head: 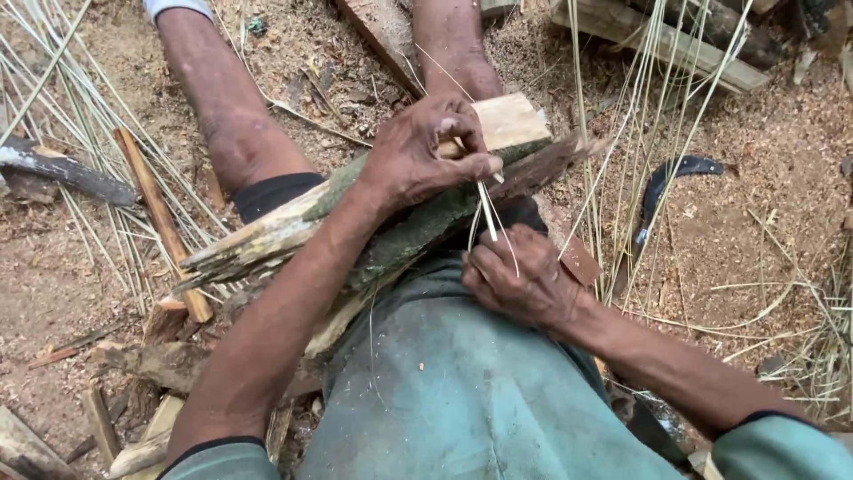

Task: Bundling wood pieces together using thin fiber strips while sitting on the ground

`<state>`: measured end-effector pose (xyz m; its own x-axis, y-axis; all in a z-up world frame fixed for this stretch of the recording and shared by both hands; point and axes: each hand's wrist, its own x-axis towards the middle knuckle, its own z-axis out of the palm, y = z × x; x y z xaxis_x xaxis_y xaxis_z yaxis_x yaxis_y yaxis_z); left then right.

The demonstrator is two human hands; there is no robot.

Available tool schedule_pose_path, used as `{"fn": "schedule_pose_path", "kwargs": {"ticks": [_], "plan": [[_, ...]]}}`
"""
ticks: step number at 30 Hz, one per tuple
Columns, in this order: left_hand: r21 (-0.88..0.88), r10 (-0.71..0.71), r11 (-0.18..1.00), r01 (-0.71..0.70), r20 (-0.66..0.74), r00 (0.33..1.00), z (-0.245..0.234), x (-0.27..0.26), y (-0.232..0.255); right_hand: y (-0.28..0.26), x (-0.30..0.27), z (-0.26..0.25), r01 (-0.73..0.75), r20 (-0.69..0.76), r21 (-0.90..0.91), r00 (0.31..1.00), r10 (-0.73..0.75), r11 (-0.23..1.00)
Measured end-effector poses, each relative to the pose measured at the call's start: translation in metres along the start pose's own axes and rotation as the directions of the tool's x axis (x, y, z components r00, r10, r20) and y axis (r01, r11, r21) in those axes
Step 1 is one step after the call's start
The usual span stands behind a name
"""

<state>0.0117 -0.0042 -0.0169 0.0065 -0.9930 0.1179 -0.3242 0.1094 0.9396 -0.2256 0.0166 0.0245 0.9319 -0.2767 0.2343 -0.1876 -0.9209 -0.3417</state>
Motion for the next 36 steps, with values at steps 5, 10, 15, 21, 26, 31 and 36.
{"fn": "schedule_pose_path", "kwargs": {"ticks": [5, 10, 15, 21, 26, 31, 36], "plan": [[-0.051, -0.021, 0.998, 0.023, 0.042, 0.999, 0.001, 0.003, 0.001, 0.001, -0.049, 0.007, -0.139, 0.067, 0.053, 0.988, 0.136, 0.989], [0.19, -0.068, 0.98, 0.053, 0.07, 0.995, 0.02, 0.003, -0.018, -0.009, -0.043, -0.004, -0.111, -0.085, 0.005, 0.99, 0.111, 0.994], [0.336, -0.273, 0.921, 0.199, 0.189, 0.943, 0.002, 0.006, -0.001, -0.031, -0.007, 0.01, -0.109, -0.113, 0.094, 0.986, 0.119, 0.99], [0.342, -0.35, 0.903, 0.261, 0.229, 0.908, -0.016, 0.018, 0.015, -0.015, 0.023, -0.018, -0.213, -0.246, 0.022, 0.946, 0.212, 0.977], [0.32, -0.483, 0.861, 0.396, 0.266, 0.834, -0.014, 0.03, 0.001, 0.011, 0.018, -0.006, -0.223, -0.237, 0.299, 0.925, 0.299, 0.928], [0.2, -0.553, 0.833, 0.516, 0.285, 0.783, -0.03, 0.031, -0.001, 0.005, 0.047, -0.006, -0.283, -0.098, 0.858, 0.729, 0.678, 0.429], [0.13, -0.49, 0.868, 0.479, 0.378, 0.786, -0.03, 0.031, -0.018, 0.017, 0.061, 0.008, -0.109, -0.055, 0.979, 0.672, 0.739, 0.172]]}}
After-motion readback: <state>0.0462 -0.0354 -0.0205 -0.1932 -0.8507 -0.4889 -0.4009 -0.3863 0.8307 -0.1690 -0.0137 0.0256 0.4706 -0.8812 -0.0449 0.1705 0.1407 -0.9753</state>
